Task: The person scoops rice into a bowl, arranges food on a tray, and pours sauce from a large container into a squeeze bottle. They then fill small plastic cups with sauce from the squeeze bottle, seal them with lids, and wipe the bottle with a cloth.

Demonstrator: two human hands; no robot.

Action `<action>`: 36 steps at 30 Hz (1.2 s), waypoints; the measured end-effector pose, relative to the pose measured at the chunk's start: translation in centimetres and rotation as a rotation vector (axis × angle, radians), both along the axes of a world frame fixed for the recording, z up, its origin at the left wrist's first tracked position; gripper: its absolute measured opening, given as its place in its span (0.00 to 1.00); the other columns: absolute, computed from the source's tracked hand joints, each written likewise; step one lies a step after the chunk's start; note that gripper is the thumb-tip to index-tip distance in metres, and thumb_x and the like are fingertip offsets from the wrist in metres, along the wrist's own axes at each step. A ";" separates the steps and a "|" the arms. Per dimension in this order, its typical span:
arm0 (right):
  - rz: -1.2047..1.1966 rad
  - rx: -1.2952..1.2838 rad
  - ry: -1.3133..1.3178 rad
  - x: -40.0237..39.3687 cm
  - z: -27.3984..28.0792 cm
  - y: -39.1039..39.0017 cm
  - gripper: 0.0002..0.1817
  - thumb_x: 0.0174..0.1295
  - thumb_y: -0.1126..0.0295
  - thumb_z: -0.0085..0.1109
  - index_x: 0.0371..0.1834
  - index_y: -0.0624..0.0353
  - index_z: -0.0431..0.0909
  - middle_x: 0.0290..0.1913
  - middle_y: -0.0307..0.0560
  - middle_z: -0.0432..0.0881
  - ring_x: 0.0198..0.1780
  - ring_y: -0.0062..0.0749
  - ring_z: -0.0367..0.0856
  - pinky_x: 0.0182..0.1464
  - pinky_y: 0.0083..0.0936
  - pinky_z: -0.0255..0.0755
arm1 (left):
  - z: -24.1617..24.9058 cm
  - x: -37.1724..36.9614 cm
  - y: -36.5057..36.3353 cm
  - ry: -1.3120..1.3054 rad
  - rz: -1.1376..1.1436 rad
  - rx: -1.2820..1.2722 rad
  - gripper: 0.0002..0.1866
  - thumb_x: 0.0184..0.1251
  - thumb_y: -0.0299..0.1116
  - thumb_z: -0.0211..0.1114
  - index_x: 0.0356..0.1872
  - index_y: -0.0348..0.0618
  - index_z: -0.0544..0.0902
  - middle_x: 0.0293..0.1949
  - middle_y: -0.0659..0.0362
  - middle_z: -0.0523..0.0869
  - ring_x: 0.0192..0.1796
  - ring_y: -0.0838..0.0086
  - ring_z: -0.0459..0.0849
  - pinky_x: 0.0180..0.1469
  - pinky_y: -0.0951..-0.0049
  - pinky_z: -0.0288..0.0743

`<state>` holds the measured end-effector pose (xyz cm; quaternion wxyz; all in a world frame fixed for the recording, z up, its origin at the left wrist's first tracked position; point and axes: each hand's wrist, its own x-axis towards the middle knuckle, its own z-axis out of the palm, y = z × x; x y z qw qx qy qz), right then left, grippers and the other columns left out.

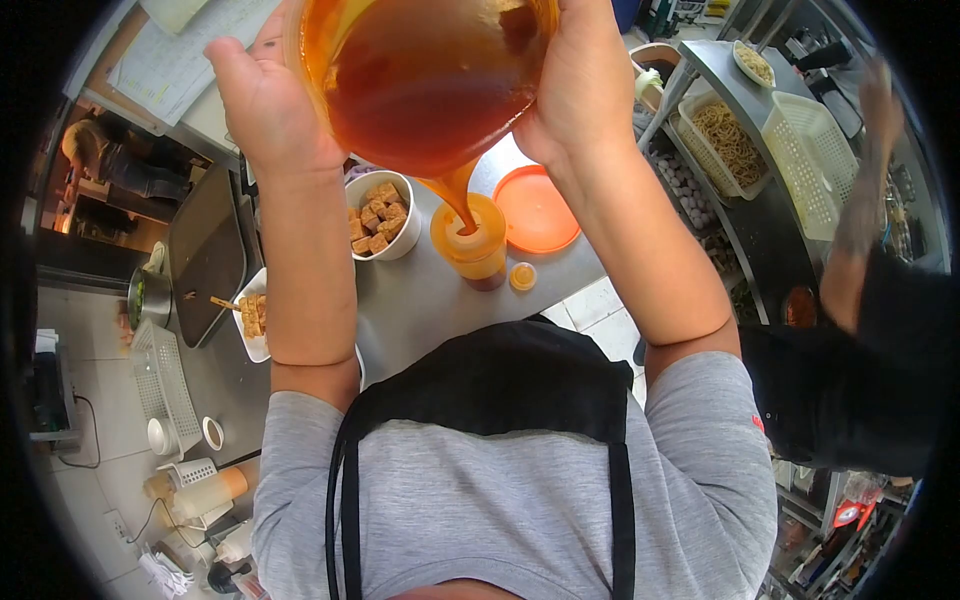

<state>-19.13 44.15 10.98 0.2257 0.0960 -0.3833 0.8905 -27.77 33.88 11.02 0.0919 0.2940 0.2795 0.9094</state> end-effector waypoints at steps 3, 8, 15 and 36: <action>-0.010 -0.007 0.000 -0.2 0.0 -0.1 0.28 0.61 0.53 0.31 0.55 0.64 0.62 0.53 0.55 0.69 0.54 0.42 0.68 0.56 0.39 0.63 | -0.2 -0.3 -0.1 0.065 -0.068 0.024 0.35 0.67 0.54 0.26 0.51 0.28 0.66 0.49 0.49 0.74 0.52 0.65 0.71 0.57 0.71 0.61; -0.034 -0.035 -0.017 -0.2 0.1 -0.2 0.28 0.60 0.52 0.32 0.55 0.64 0.62 0.52 0.55 0.69 0.54 0.42 0.68 0.56 0.38 0.63 | -0.1 -0.2 0.0 0.055 -0.027 0.008 0.36 0.67 0.54 0.25 0.51 0.28 0.66 0.50 0.49 0.74 0.52 0.65 0.71 0.58 0.71 0.60; -0.040 -0.015 0.008 -0.3 -0.1 -0.1 0.28 0.60 0.52 0.34 0.55 0.64 0.63 0.52 0.56 0.69 0.54 0.43 0.68 0.56 0.38 0.63 | -0.2 -0.1 -0.1 0.029 -0.002 0.019 0.35 0.67 0.54 0.26 0.52 0.28 0.66 0.50 0.50 0.74 0.53 0.66 0.71 0.58 0.71 0.60; -0.021 -0.030 0.036 -0.3 -0.3 0.0 0.29 0.59 0.51 0.35 0.56 0.63 0.62 0.53 0.55 0.68 0.55 0.43 0.67 0.56 0.39 0.62 | -0.5 -0.1 0.1 0.056 0.007 0.039 0.36 0.66 0.56 0.27 0.52 0.28 0.66 0.50 0.49 0.74 0.53 0.66 0.71 0.58 0.71 0.59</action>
